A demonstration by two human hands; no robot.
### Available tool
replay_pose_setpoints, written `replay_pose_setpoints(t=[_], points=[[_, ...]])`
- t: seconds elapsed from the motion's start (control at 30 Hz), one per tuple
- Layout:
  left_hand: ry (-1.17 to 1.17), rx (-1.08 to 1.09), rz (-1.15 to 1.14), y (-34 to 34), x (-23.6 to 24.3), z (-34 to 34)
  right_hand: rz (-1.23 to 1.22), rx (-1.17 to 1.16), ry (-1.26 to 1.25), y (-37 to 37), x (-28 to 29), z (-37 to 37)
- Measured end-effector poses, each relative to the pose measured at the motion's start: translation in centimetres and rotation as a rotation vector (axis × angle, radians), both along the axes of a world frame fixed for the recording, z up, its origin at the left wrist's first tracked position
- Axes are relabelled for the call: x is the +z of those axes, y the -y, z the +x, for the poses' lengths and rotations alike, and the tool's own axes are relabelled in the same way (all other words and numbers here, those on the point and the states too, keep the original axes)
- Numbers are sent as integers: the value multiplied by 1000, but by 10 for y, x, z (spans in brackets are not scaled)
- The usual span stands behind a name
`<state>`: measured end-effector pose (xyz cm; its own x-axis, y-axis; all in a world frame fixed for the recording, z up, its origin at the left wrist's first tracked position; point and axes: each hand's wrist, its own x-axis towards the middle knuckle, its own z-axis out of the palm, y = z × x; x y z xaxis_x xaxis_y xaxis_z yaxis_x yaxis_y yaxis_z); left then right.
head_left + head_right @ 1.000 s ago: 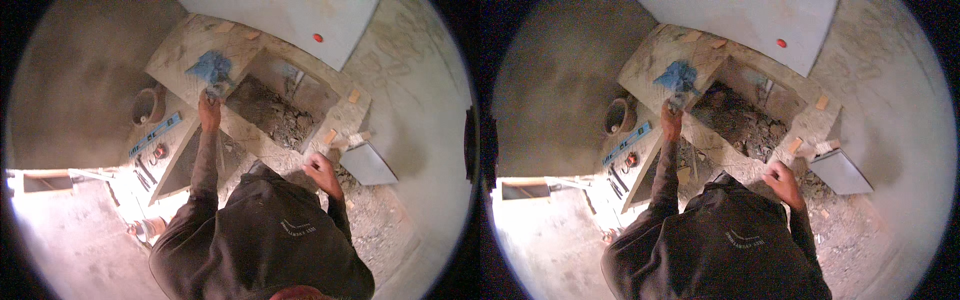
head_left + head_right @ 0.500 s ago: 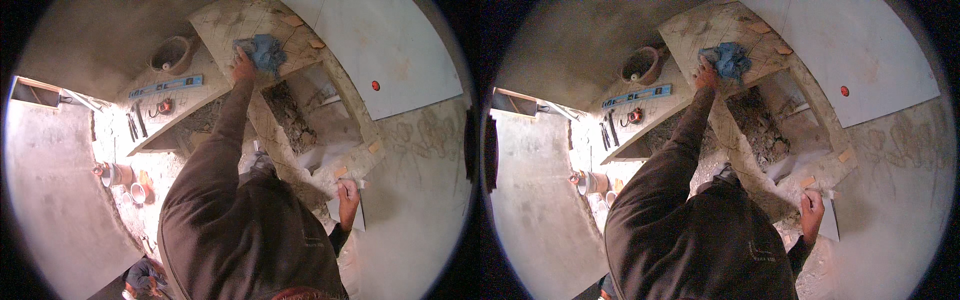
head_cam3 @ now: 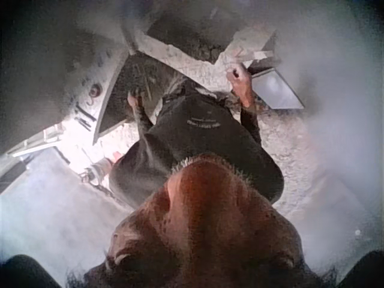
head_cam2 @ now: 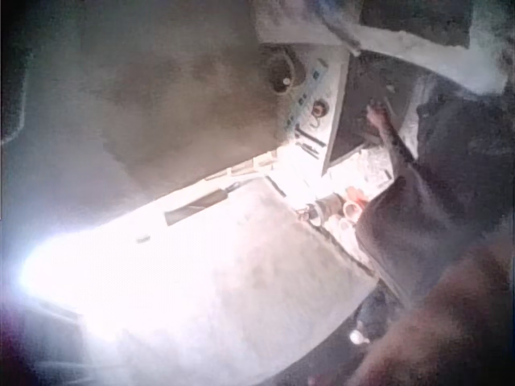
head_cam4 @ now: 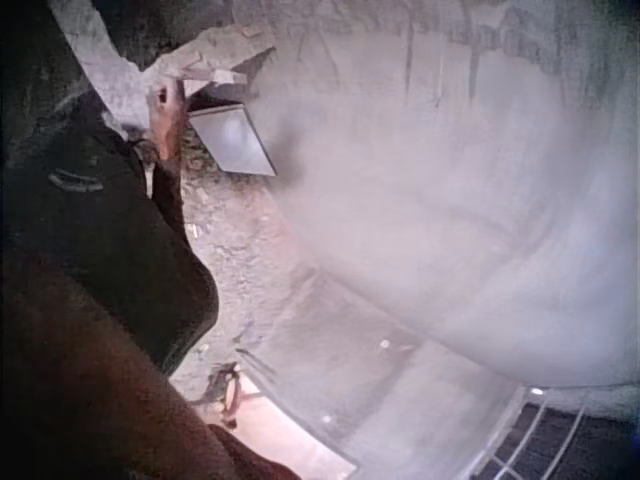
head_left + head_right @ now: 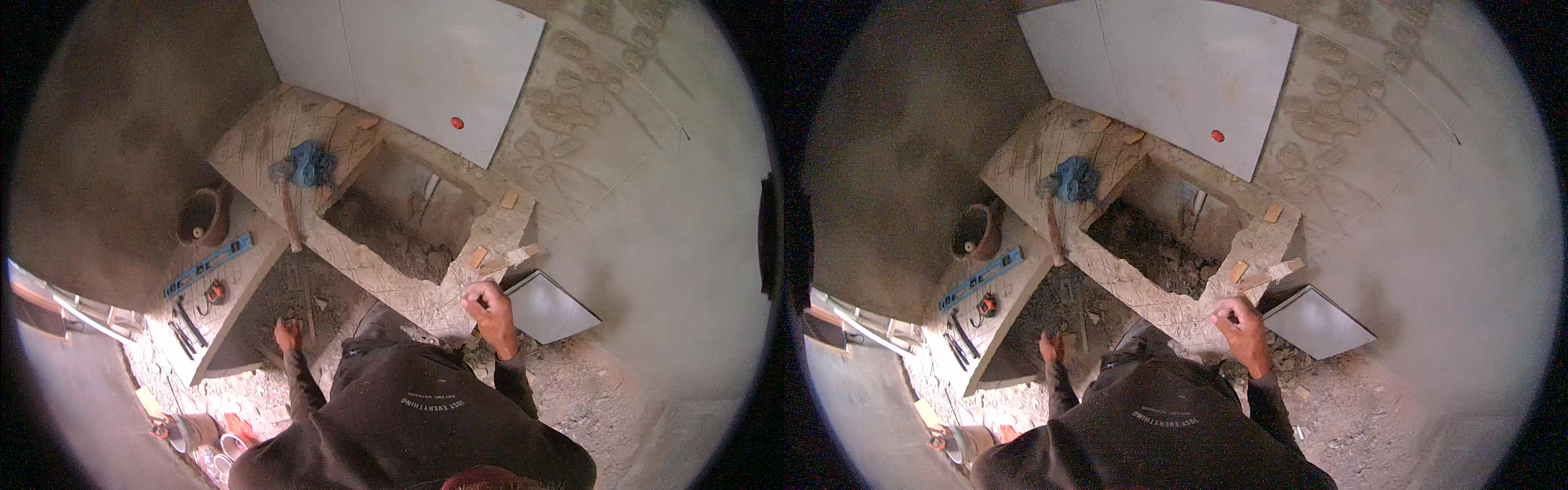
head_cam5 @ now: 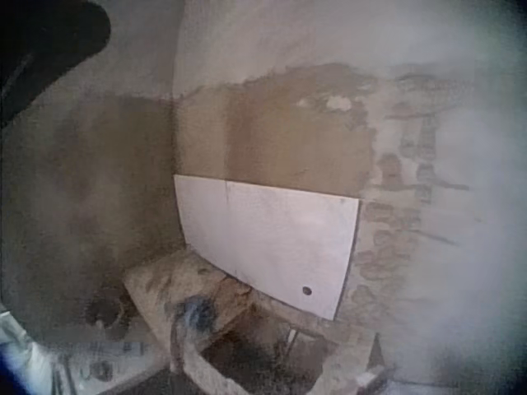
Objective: The person places white tiles against a wall, striking them with a mallet to set them in place, measures the wall with a tape measure, and applies mortar with a trowel.
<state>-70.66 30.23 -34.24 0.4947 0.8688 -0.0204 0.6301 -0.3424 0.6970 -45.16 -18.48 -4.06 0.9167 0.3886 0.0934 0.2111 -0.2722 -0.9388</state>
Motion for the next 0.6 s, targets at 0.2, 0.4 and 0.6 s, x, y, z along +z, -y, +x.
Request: replay_pose_setpoints(t=[0.2, 0.4, 0.6], points=[[-225, -44, 328, -80, -28, -85, -40, -80, -70, 7, 17, -38], [-394, 41, 197, -206, 15, -66, -96, -286, -48, -6, 22, -53], [-262, -118, 318, -362, 36, -54, -93, -229, -34, -107, 34, -62]])
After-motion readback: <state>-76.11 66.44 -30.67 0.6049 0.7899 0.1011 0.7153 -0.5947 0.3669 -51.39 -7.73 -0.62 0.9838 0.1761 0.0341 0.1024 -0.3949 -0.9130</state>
